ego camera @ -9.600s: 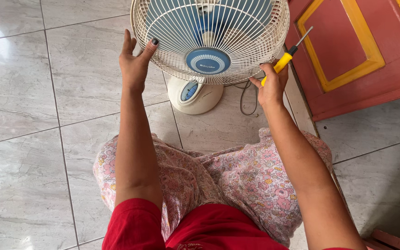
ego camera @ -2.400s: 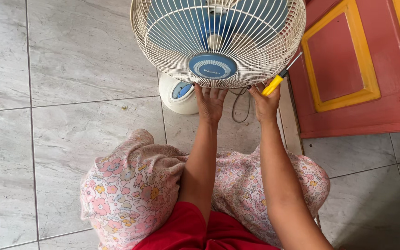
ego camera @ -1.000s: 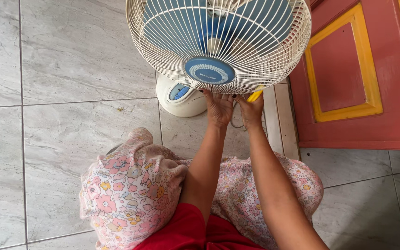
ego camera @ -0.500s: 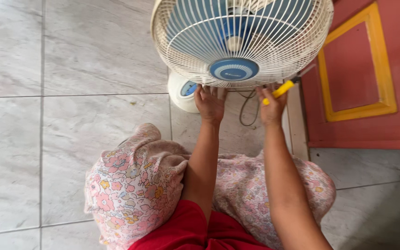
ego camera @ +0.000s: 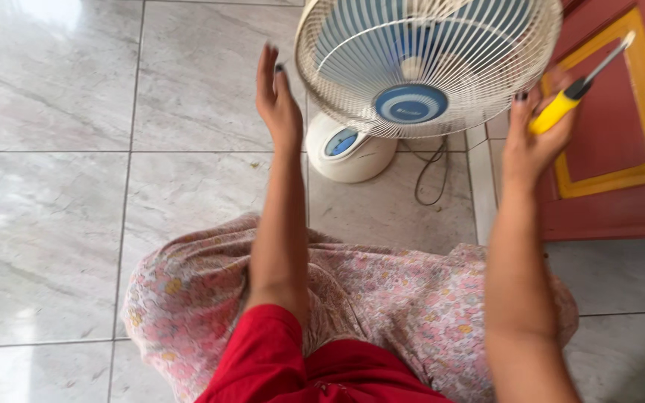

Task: The person uses a yellow-handled screwdriver to loosen and remove the front grill of a standing fan. They unscrew the central nut, detach the grill, and set it aside while remaining seated on the floor.

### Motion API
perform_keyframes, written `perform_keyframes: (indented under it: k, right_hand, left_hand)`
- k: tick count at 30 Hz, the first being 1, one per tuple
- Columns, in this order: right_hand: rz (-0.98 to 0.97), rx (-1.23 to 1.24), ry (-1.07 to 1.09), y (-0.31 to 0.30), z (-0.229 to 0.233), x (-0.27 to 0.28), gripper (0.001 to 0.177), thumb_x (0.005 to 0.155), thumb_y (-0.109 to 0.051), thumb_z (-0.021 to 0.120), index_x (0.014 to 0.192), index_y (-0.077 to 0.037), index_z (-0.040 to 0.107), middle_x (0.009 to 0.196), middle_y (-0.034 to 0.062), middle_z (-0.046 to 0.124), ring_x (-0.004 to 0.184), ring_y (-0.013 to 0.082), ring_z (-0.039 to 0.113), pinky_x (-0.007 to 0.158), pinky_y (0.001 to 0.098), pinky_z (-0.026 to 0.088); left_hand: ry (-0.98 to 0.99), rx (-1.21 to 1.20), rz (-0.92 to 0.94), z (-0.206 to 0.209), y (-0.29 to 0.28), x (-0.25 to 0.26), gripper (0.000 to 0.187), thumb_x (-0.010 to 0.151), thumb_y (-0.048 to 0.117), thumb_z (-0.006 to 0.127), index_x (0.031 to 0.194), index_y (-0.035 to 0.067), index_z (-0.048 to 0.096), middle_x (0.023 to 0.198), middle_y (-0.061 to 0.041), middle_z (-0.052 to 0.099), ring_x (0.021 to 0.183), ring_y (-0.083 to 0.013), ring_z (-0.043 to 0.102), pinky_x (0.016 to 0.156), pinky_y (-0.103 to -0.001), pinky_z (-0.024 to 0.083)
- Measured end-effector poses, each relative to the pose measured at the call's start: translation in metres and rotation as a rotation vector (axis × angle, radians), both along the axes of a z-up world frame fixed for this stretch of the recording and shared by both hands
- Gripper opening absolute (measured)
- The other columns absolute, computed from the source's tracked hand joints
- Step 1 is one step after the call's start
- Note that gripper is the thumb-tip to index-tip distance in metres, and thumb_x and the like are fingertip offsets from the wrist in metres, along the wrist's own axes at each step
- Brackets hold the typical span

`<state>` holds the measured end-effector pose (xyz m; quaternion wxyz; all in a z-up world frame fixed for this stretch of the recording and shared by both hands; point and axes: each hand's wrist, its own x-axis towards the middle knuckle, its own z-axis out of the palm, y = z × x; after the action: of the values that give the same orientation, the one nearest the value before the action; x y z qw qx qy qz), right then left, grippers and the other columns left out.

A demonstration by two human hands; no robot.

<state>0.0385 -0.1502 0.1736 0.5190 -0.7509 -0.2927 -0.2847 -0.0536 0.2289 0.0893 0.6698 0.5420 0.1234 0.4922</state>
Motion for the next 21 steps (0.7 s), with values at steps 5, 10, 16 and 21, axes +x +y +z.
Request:
perform_keyframes:
  k: [5,10,16,21]
  right_hand:
    - [-0.014,-0.37,-0.215,0.031,0.085,-0.018,0.071,0.091,-0.019,0.093,0.139,0.006,0.048,0.15,0.0184,0.048,0.115,0.0271,0.054,0.096,0.0352,0.046]
    - [0.001,-0.659,-0.331,0.048,0.11,-0.022,0.075,0.083,-0.016,0.102,0.129,0.009,0.048,0.167,0.0253,0.027,0.156,0.0443,0.034,0.131,0.0499,0.038]
    - [-0.058,-0.66,-0.227,0.048,0.087,-0.015,0.066,0.084,-0.018,0.101,0.112,0.006,0.046,0.171,0.0271,0.018,0.16,0.0438,0.028,0.132,0.0483,0.039]
    - [-0.133,-0.621,-0.204,0.047,0.08,-0.009,0.065,0.082,-0.018,0.101,0.112,0.005,0.049,0.171,0.0256,0.025,0.158,0.0411,0.034,0.131,0.0475,0.038]
  left_hand:
    - [0.286,0.342,-0.215,0.018,0.04,-0.011,0.047,0.101,0.002,0.061,0.147,0.005,0.055,0.146,-0.016,0.063,0.139,-0.0295,0.058,0.119,-0.044,0.044]
    - [0.265,0.338,-0.255,0.027,0.041,-0.006,0.04,0.098,0.002,0.067,0.138,0.004,0.063,0.135,-0.017,0.07,0.13,-0.0288,0.065,0.115,-0.044,0.05]
    - [0.119,0.343,-0.406,0.025,0.04,-0.01,0.063,0.085,-0.002,0.073,0.145,-0.003,0.052,0.154,-0.023,0.05,0.142,-0.0362,0.052,0.12,-0.046,0.043]
    - [0.078,0.214,-0.549,0.034,0.032,-0.02,0.076,0.081,0.004,0.087,0.145,-0.002,0.045,0.145,-0.019,0.058,0.138,-0.0336,0.061,0.123,-0.046,0.048]
